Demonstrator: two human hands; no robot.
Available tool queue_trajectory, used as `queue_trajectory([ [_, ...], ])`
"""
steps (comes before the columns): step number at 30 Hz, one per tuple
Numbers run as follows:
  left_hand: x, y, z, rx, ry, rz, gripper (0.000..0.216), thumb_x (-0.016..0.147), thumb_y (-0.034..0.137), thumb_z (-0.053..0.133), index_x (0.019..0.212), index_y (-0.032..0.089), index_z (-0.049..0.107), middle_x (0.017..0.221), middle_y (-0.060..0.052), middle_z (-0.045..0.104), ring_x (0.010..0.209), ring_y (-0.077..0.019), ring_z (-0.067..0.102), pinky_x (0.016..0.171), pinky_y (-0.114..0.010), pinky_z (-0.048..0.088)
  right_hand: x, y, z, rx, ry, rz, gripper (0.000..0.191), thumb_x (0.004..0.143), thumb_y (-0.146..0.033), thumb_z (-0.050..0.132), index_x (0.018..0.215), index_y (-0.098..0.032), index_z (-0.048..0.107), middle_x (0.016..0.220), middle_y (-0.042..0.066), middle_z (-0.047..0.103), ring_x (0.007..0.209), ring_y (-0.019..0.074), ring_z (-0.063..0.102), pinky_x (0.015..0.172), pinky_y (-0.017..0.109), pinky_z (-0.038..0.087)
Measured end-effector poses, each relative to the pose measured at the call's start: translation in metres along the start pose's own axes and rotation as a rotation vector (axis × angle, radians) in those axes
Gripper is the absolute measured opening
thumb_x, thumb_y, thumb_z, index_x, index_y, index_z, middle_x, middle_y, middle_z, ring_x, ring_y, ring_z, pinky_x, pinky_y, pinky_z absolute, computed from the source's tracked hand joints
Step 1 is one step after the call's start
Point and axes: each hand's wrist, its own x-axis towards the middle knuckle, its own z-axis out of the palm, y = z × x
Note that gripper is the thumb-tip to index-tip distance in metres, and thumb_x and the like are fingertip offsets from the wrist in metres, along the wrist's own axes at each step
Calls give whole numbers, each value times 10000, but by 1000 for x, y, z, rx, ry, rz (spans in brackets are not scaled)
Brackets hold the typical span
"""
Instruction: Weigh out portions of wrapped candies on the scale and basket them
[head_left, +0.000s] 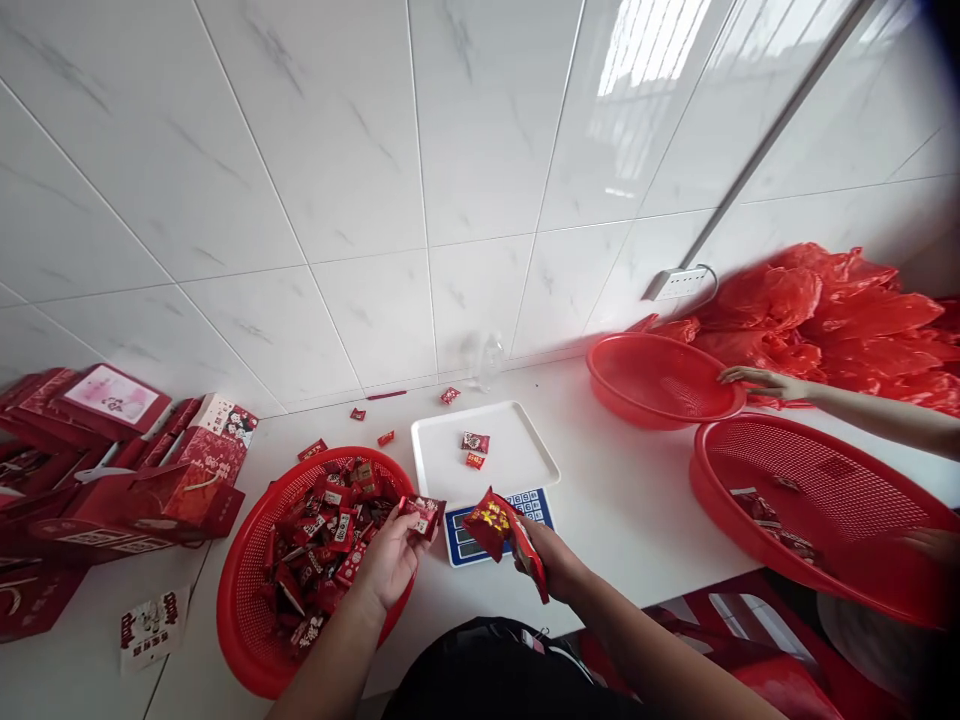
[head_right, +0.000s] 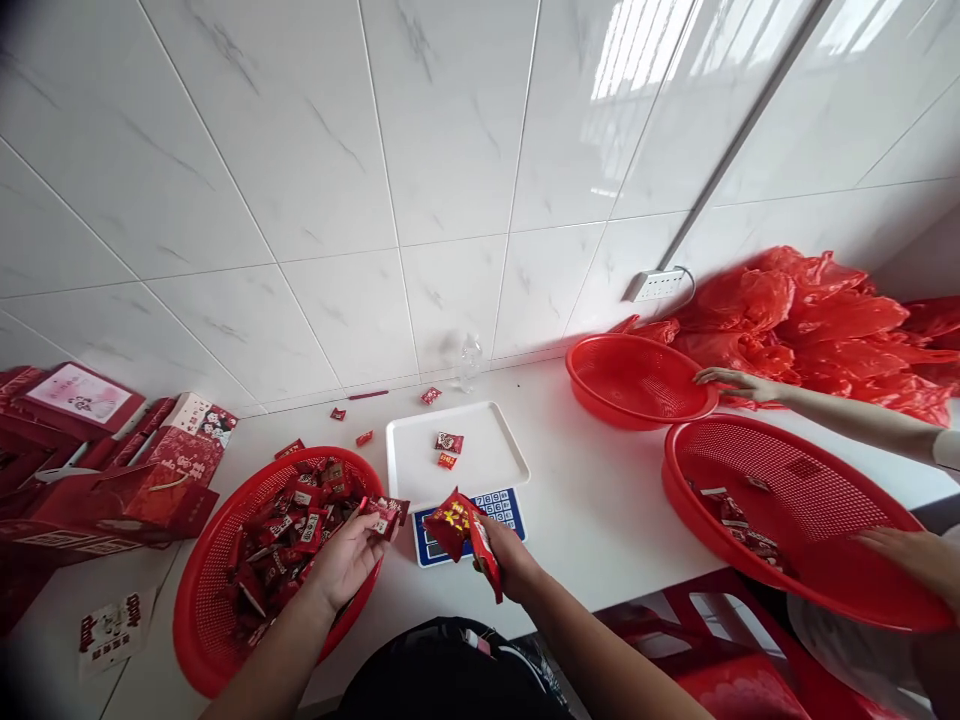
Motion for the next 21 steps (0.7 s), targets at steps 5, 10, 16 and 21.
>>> queue_trajectory([
  [5, 32, 8, 43, 113, -172, 64, 266, 747, 73, 547, 994, 172, 548, 875, -53, 659, 705, -113, 628, 627, -225, 517, 2, 5, -19, 85, 43, 29, 231, 819, -317, 495, 635, -177, 498, 465, -47, 503, 356, 35, 437, 386, 147, 361],
  [10, 57, -1, 50, 239, -21, 67, 443, 764, 44, 501, 1165, 220, 435, 795, -10, 643, 641, -92, 620, 577, -204, 488, -4, 4, -25, 60, 32, -34, 220, 804, -316, 517, 636, -175, 501, 460, -42, 513, 355, 44, 449, 389, 160, 381],
  [16, 44, -16, 27, 246, -27, 44, 258, 780, 55, 488, 1001, 186, 475, 784, -21, 646, 654, -98, 626, 607, -219, 499, 5, -11, -26, 92, 37, -37, 205, 806, -326, 523, 701, -152, 538, 529, 8, 604, 433, 93, 566, 438, 189, 454],
  [21, 31, -21, 14, 252, -23, -3, 157, 753, 106, 565, 873, 179, 494, 758, -24, 655, 652, -113, 634, 610, -231, 503, 6, -40, -4, 119, -45, -65, 208, 829, -349, 496, 798, -151, 554, 599, 30, 649, 474, 133, 610, 502, 259, 522],
])
